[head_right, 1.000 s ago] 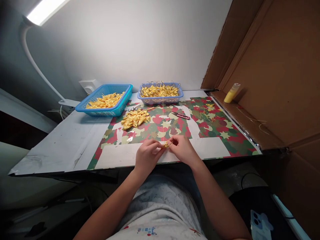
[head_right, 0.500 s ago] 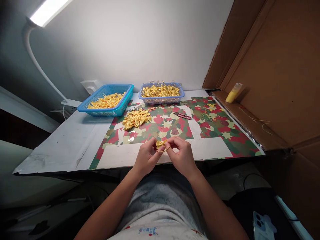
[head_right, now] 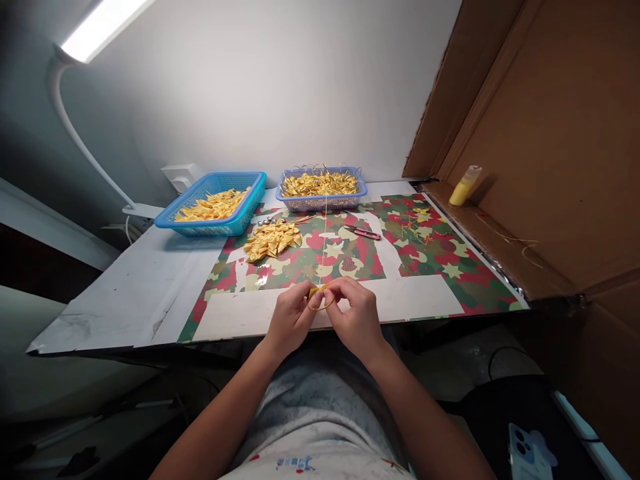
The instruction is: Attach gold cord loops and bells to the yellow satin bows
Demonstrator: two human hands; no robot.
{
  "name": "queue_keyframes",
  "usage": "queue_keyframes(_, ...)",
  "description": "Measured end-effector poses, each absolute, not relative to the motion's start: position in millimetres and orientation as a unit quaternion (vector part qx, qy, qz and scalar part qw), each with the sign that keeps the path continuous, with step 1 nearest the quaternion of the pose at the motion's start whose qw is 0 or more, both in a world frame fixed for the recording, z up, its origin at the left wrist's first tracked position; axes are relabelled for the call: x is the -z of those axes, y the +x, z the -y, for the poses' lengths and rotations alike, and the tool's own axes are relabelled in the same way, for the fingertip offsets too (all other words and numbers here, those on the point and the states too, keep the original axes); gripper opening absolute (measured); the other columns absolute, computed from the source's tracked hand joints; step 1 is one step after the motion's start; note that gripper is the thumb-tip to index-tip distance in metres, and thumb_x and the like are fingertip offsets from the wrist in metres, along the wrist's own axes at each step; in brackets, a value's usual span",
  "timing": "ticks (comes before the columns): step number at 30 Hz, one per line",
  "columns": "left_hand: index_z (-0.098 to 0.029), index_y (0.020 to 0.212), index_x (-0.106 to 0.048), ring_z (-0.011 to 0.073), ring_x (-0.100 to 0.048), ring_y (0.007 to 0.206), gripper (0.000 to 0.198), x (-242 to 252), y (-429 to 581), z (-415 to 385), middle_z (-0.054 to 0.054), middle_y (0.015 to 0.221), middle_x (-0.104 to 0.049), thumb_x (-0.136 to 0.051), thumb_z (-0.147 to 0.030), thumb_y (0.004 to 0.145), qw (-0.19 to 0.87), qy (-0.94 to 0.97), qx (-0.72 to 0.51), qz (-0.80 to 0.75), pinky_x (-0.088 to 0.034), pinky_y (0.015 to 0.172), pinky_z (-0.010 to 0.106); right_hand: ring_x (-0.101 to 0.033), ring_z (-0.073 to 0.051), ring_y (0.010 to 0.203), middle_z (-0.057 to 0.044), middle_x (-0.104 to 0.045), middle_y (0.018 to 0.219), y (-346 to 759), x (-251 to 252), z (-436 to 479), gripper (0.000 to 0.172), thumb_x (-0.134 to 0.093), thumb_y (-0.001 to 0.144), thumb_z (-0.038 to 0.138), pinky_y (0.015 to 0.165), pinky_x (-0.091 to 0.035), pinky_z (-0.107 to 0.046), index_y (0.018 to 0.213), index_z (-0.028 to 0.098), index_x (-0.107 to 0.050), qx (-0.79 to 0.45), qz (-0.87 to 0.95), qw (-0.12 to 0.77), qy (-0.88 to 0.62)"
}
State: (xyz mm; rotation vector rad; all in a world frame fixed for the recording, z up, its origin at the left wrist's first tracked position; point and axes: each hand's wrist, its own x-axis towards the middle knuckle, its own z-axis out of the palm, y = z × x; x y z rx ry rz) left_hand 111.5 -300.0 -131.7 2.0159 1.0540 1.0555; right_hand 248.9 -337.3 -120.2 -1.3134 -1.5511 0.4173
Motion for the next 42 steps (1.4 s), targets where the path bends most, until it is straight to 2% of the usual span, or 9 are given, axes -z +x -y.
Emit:
queue_keyframes(6,-0.02,0.062,-0.032,0.0114,-0.033,0.054,0.034,133,112,299,-0.004,0.057,-0.034,-0.044,-0.034,0.092,0.281,0.77,-0.4,-0.41,-0.028,0.055,0.026,-0.061,-0.018,0.081,-0.005,-0.066,0.087,245,131,335,0.011,-0.055,0.087,0.025,0.07,-0.049,-0.03,0.077,0.021,-0.057,-0.159,0.6,0.538,-0.57)
queue_keyframes(11,-0.021,0.061,-0.032,0.0118,-0.033,0.053,0.034,135,112,297,-0.004,0.056,-0.034,-0.044,-0.032,0.091,0.275,0.76,-0.397,-0.436,-0.027,0.054,0.026,-0.05,-0.016,0.065,-0.001,-0.053,0.064,241,137,347,0.029,-0.057,0.089,0.03,0.061,-0.04,-0.03,0.063,0.022,-0.047,-0.07,0.606,0.53,-0.59)
queue_keyframes(14,-0.021,0.061,-0.032,0.0119,-0.033,0.053,0.033,135,113,297,-0.005,0.055,-0.034,-0.044,-0.03,0.09,0.273,0.76,-0.391,-0.442,-0.027,0.053,0.026,-0.052,-0.02,0.078,-0.005,-0.062,0.08,239,136,350,0.018,-0.047,0.094,0.024,0.072,-0.042,-0.034,0.083,0.021,-0.062,-0.036,0.65,0.484,-0.585)
queue_keyframes(17,-0.021,0.061,-0.029,0.0123,-0.033,0.053,0.031,135,114,298,-0.004,0.055,-0.034,-0.045,-0.026,0.087,0.255,0.769,-0.381,-0.445,-0.027,0.054,0.027,-0.052,-0.024,0.087,-0.009,-0.062,0.094,240,131,342,0.024,-0.047,0.092,0.023,0.075,-0.041,-0.038,0.106,0.019,-0.066,0.027,0.652,0.433,-0.622)
queue_keyframes(22,-0.021,0.061,-0.03,0.0132,-0.036,0.055,0.029,138,115,297,-0.004,0.057,-0.039,-0.045,-0.022,0.086,0.222,0.787,-0.362,-0.447,-0.027,0.055,0.027,-0.05,-0.026,0.09,-0.01,-0.063,0.098,242,123,318,0.017,-0.057,0.083,0.021,0.072,-0.039,-0.038,0.073,0.021,-0.071,0.058,0.662,0.354,-0.658)
queue_keyframes(26,-0.021,0.061,-0.034,0.0135,-0.039,0.057,0.028,140,115,296,-0.003,0.059,-0.044,-0.044,-0.022,0.087,0.213,0.793,-0.36,-0.442,-0.028,0.056,0.027,-0.053,-0.025,0.09,-0.008,-0.065,0.087,245,121,304,0.025,-0.055,0.083,0.021,0.074,-0.041,-0.038,0.061,0.021,-0.066,-0.077,0.663,0.345,-0.66)
queue_keyframes(30,-0.02,0.063,-0.038,0.0128,-0.039,0.057,0.027,133,114,291,-0.003,0.059,-0.045,-0.043,-0.024,0.088,0.241,0.786,-0.367,-0.434,-0.029,0.055,0.026,-0.056,-0.023,0.094,-0.006,-0.064,0.092,248,119,294,0.022,-0.052,0.081,0.022,0.077,-0.044,-0.034,0.062,0.02,-0.062,-0.233,0.64,0.417,-0.602)
queue_keyframes(36,-0.02,0.058,-0.035,0.012,-0.037,0.056,0.032,101,112,253,-0.004,0.055,-0.036,-0.044,-0.028,0.087,0.225,0.814,-0.347,-0.407,-0.028,0.055,0.025,-0.058,-0.021,0.097,-0.007,-0.061,0.097,255,100,279,0.028,-0.052,0.082,0.045,0.079,-0.048,-0.032,0.072,0.02,-0.06,-0.34,0.564,0.581,-0.478)
queue_keyframes(42,-0.018,0.056,-0.046,0.0149,-0.052,0.072,0.027,93,113,199,0.001,0.076,-0.052,-0.049,-0.024,0.082,0.19,0.834,-0.345,-0.386,-0.042,0.066,0.028,-0.059,-0.02,0.088,-0.006,-0.061,0.094,291,51,258,0.034,-0.056,0.076,0.056,0.073,-0.049,-0.032,0.072,0.022,-0.051,-0.367,0.508,0.665,-0.407)
